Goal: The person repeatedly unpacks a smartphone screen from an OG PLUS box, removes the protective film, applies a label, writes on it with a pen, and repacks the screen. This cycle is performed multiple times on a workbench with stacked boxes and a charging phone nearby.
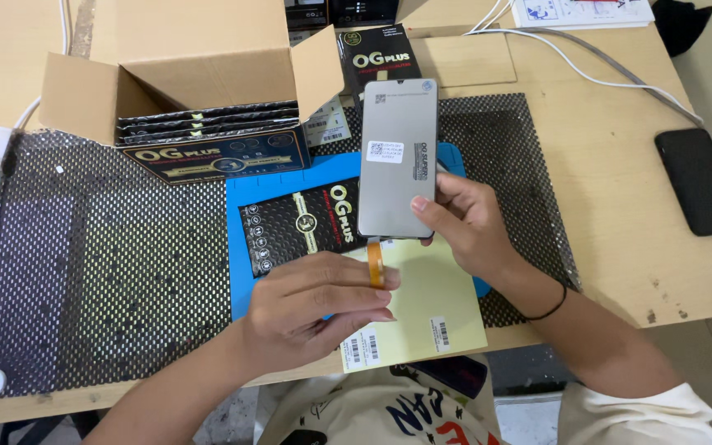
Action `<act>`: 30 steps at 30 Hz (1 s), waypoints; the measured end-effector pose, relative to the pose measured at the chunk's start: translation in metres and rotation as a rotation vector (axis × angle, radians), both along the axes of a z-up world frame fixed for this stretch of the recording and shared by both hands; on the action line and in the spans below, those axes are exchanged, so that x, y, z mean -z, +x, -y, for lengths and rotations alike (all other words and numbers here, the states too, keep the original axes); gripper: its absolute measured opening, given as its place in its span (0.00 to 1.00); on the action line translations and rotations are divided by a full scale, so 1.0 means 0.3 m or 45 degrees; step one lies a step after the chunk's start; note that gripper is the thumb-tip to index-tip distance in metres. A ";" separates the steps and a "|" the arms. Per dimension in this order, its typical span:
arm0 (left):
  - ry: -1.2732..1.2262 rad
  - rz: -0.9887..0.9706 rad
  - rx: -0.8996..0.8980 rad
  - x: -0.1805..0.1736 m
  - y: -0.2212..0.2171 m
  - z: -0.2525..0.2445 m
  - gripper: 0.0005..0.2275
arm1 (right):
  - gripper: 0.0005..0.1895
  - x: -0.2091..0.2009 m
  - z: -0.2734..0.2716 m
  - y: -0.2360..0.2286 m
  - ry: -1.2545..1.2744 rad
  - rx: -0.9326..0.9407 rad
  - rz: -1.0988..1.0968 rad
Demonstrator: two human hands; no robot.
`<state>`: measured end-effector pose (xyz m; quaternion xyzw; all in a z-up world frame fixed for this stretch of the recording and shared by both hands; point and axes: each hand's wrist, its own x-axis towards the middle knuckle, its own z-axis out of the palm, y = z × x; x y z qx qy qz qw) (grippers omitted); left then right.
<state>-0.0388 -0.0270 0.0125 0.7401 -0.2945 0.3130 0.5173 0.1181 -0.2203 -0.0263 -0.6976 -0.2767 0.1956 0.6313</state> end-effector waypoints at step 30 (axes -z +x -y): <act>0.104 0.550 -0.590 0.105 0.073 0.028 0.03 | 0.26 0.005 -0.001 -0.087 0.117 -0.530 0.020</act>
